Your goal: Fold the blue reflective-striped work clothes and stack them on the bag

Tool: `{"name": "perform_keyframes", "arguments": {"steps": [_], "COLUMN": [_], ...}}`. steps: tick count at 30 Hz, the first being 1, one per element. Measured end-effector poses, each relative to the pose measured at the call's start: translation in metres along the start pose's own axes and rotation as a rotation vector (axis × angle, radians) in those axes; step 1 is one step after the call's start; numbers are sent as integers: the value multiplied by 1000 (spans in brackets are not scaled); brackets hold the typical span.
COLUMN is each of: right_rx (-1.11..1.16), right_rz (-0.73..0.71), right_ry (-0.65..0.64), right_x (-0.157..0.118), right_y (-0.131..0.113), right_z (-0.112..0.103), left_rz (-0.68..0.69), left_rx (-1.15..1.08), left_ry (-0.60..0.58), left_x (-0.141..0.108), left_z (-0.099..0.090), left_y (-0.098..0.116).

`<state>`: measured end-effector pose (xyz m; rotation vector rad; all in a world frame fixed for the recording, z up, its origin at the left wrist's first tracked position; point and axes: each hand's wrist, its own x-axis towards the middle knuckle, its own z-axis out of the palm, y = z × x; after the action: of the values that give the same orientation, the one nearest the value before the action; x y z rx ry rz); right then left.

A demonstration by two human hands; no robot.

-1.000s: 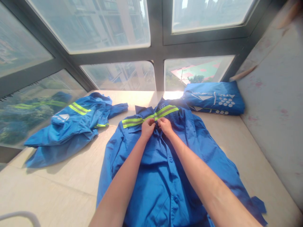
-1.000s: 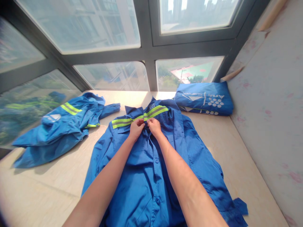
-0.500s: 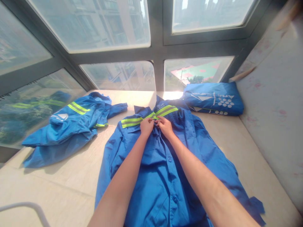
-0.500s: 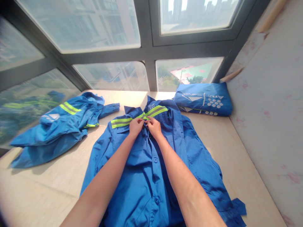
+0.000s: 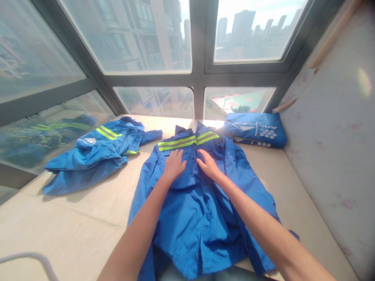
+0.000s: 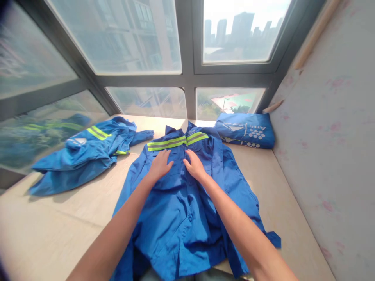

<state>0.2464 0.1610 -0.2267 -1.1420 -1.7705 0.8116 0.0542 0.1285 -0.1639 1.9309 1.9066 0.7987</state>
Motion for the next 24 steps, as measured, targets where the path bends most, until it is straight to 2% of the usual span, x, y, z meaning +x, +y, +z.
{"name": "perform_keyframes", "arguments": {"steps": [3,5,8,10,13,17,19,21,24], "right_rx": [-90,-145,-229,-321,-456,-534,-530,-481,-351], "right_rz": [-7,-32,-78,-92,-122,-135,-123,-104,-82], "right_ry": [-15,-53,-145,-168,-150,-102,-85,-68,-57], "right_x": [-71,-119,-175,-192,-186,-147,-126,-109,-98], "right_y": [-9,-19,-36,-43,-46,-42,-41,-42,-46], "right_z": [-17,-26,-28,-20,-1,21,27,29,20], "left_rz": [-48,-58,-29,-22,-13,4,9,21,46], "left_rx": [416,582,686,691,687,702,689,650,596], "left_ry": [-174,-215,-229,-233,-173,-84,-86,-138,-204], "left_x": [-72,-116,-163,-178,-177,-148,-127,-105,-82], "left_z": [-30,-40,-38,-27,-9,-2,-9,-23,-47], "left_y": [-7,-13,-22,-29,-42,-59,-64,-63,-53]}}
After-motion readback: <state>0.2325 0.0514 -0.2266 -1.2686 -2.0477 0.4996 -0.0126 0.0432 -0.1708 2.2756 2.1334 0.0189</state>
